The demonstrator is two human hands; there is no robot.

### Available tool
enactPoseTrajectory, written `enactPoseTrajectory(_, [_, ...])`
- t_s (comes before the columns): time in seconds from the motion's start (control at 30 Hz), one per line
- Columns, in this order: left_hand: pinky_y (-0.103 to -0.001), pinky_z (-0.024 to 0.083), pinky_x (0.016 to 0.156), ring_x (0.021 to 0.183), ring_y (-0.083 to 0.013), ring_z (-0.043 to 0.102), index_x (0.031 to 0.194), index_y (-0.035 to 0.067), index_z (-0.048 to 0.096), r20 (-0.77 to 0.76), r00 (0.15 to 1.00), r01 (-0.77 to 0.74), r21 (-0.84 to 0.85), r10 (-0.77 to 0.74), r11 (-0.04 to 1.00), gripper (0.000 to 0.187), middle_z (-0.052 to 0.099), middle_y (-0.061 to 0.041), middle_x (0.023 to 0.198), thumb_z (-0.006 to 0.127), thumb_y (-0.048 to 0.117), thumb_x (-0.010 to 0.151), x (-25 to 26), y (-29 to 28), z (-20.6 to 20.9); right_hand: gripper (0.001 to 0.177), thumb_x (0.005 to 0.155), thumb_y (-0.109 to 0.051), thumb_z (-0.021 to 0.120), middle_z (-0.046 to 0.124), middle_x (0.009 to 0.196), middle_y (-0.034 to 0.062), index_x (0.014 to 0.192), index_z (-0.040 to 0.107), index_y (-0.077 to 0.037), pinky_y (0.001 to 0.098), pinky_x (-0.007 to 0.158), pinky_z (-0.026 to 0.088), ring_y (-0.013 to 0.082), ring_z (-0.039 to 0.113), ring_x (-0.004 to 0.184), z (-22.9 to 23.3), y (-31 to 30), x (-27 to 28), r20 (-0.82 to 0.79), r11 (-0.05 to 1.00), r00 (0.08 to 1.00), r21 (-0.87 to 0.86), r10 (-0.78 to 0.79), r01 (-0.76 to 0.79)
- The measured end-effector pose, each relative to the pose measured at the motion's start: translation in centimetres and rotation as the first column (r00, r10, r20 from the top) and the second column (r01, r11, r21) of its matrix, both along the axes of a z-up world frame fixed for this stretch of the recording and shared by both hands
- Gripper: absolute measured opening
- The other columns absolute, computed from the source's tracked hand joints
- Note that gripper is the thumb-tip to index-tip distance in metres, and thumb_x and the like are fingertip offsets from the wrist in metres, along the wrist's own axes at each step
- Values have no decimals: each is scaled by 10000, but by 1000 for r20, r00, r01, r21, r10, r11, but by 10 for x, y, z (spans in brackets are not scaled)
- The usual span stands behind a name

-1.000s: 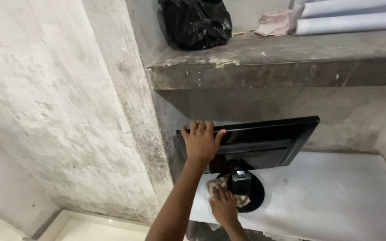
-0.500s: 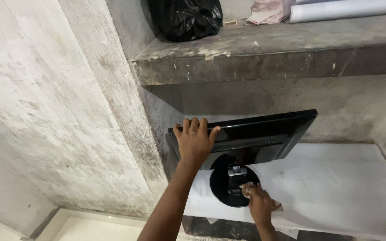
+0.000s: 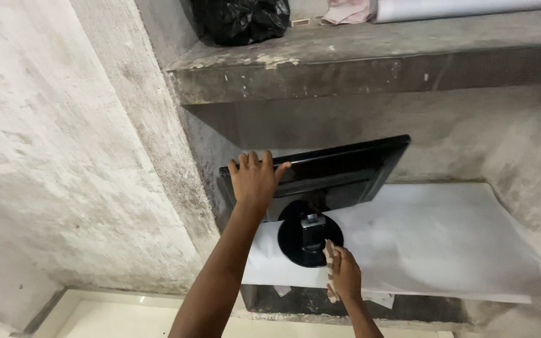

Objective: The person wipes the back and sides of a black computer monitor using a cloth. They rotate the monitor to access different areas and continue wiping the stand and the front screen surface.

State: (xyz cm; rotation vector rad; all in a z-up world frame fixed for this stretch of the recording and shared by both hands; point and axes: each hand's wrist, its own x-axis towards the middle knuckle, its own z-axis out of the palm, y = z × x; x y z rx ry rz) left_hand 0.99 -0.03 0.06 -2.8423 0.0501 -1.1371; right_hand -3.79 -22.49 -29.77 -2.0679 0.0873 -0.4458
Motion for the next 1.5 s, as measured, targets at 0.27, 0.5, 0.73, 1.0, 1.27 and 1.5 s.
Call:
enactPoseTrajectory(0.27, [-559,463,923,1072,-378,652,1091,96,713,30,998,-57,34,56,998,693,736,-198,1064,421,714,977,-9,-14,5,356,1056,-360,556,714,744,142,1337,622,-152,334,563,516,191,668,599,76,13,-17,-46,982,996,177,71,-62])
enactPoseTrajectory(0.5, [-469,516,770,920,-337,704,982,97,739,16,992,-127,31,126,991,715,753,-181,946,468,756,914,-6,-29,8,404,1017,-265,603,717,1164,131,1387,554,-112,393,797,572,242,716,987,159,48,-33,344,932,930,276,133,-235])
enactPoseTrajectory(0.73, [-301,354,430,626,-172,648,998,84,753,-266,946,-182,34,185,983,638,688,10,722,546,687,977,0,-88,9,868,806,-445,777,516,1258,221,1488,391,-71,452,802,593,357,641,1061,209,82,-100,211,973,958,-160,196,-164])
enactPoseTrajectory(1.0, [-318,357,321,505,-145,620,1235,36,666,-419,893,-205,-52,165,977,370,684,-19,711,648,278,956,16,-123,11,832,790,-454,785,463,1387,259,1421,398,-73,460,796,598,484,561,1141,182,118,-111,444,941,888,-335,118,42])
enactPoseTrajectory(1.27, [-334,455,354,564,-188,697,1635,117,258,-508,861,-110,-139,24,984,784,753,-92,800,632,253,959,3,-126,26,1026,719,-244,847,507,1369,290,1536,263,-34,506,759,604,451,651,1064,166,104,-103,395,978,918,-197,21,62])
enactPoseTrajectory(1.5, [-345,543,422,692,-219,749,1597,0,282,-465,885,-56,-53,25,997,818,762,-133,934,677,257,928,1,-120,28,1101,715,-310,878,437,1364,327,1536,201,-26,534,721,605,498,657,1003,186,109,-113,324,992,945,-127,35,7])
